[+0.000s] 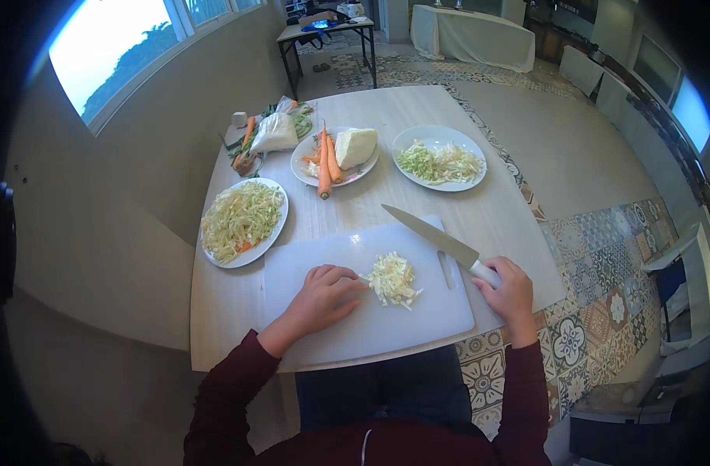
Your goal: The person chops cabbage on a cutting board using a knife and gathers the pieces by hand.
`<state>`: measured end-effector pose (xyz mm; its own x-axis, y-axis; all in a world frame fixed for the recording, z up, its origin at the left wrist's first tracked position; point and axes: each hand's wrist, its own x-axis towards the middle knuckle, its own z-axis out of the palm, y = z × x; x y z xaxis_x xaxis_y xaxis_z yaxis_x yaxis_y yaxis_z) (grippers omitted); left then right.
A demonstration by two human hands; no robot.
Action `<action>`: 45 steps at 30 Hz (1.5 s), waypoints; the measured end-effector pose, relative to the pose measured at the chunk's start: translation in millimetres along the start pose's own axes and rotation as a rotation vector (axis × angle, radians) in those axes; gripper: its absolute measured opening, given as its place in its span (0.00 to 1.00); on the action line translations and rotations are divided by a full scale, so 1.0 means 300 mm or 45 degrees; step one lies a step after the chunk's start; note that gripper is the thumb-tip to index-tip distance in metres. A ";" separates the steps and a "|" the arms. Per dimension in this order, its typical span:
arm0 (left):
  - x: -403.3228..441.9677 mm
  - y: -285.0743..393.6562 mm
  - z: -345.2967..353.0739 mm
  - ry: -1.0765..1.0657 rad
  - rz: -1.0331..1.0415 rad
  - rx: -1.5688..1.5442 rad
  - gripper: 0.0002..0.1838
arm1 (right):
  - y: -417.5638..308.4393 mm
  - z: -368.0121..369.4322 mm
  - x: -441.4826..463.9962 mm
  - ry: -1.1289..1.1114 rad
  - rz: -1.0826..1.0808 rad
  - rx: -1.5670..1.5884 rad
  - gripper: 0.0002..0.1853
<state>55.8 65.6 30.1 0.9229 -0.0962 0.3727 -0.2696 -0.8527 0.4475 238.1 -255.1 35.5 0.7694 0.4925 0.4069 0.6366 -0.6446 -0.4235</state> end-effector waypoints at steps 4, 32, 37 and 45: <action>-0.001 -0.009 -0.007 0.012 -0.002 -0.087 0.13 | 0.007 0.005 0.013 -0.067 0.016 0.001 0.16; -0.139 -0.305 -0.382 1.295 -0.559 0.203 0.07 | -0.380 0.217 0.124 -0.544 -0.712 0.257 0.32; -0.162 -0.352 -0.393 1.302 -0.619 0.277 0.07 | -0.329 0.290 0.129 -0.575 -0.850 0.425 0.18; -0.218 -0.438 -0.415 1.498 -0.861 0.185 0.06 | -0.351 0.300 0.152 -0.473 -0.912 0.559 0.08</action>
<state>-3.2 247.8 48.2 0.0649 0.7856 0.6153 0.2356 -0.6113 0.7556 211.0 -112.1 25.8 0.1022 0.8939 0.4364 0.8725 0.1301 -0.4709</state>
